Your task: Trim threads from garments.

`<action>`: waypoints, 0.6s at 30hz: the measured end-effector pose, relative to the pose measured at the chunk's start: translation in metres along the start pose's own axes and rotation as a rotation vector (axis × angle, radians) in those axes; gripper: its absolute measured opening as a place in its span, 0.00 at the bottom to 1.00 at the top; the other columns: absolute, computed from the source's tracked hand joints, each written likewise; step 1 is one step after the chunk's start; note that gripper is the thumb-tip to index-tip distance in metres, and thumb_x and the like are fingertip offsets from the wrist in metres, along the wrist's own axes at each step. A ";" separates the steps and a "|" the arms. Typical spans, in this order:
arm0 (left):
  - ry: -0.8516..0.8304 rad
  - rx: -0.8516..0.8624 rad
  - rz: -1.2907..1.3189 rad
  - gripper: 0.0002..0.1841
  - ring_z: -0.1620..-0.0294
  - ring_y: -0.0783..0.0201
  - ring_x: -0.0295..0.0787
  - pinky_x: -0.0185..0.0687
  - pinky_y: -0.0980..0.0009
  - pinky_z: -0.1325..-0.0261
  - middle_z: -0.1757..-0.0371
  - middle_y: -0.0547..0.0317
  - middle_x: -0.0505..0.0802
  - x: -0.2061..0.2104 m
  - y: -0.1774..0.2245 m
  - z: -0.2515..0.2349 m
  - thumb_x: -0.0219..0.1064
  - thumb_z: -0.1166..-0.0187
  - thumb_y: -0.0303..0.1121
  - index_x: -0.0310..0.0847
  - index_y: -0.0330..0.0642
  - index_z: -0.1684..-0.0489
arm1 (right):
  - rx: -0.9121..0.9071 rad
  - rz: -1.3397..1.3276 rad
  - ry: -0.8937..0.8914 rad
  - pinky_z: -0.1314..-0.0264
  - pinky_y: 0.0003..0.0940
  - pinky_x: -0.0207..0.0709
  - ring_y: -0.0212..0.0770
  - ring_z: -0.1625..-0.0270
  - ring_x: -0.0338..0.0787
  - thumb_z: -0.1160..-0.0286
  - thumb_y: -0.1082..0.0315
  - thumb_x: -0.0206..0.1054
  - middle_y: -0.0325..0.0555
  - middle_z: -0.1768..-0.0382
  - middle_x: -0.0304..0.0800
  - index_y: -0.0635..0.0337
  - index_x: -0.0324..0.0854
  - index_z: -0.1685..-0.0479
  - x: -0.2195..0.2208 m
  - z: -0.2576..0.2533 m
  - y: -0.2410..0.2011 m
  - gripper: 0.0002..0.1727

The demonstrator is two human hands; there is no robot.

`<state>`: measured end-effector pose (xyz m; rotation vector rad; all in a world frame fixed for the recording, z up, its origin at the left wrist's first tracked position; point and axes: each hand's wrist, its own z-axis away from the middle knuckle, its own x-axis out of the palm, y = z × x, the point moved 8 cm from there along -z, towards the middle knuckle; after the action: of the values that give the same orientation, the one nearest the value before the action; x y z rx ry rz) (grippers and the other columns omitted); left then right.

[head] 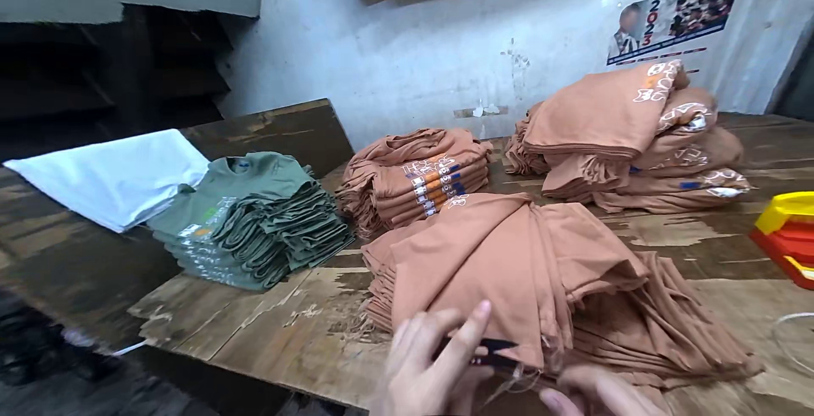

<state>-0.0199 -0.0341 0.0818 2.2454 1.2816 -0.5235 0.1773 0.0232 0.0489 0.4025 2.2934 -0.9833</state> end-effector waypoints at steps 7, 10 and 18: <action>0.058 0.220 -0.183 0.12 0.57 0.64 0.84 0.71 0.62 0.51 0.51 0.69 0.95 0.024 0.024 -0.010 0.66 0.19 0.33 0.93 0.61 0.47 | -0.036 -0.091 0.463 0.57 0.19 0.84 0.28 0.61 0.89 0.26 0.68 0.73 0.44 0.67 0.91 0.62 0.91 0.67 0.005 0.005 0.012 0.07; 0.037 0.289 -0.263 0.14 0.54 0.63 0.85 0.72 0.60 0.48 0.48 0.67 0.96 0.033 0.036 -0.010 0.66 0.20 0.30 0.93 0.58 0.44 | -0.125 -0.126 0.506 0.54 0.16 0.84 0.26 0.59 0.89 0.25 0.68 0.72 0.45 0.65 0.89 0.62 0.88 0.68 0.007 0.010 0.006 0.07; 0.088 0.150 -0.074 0.14 0.55 0.66 0.85 0.75 0.61 0.51 0.50 0.70 0.95 0.033 -0.002 -0.011 0.64 0.20 0.34 0.93 0.63 0.46 | -0.369 0.247 0.536 0.45 0.30 0.80 0.38 0.52 0.86 0.33 0.45 0.78 0.40 0.60 0.88 0.48 0.89 0.60 0.021 0.010 -0.010 0.17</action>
<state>-0.0052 -0.0047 0.0719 2.3738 1.4172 -0.5701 0.1607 0.0100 0.0359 0.8437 2.7354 -0.3363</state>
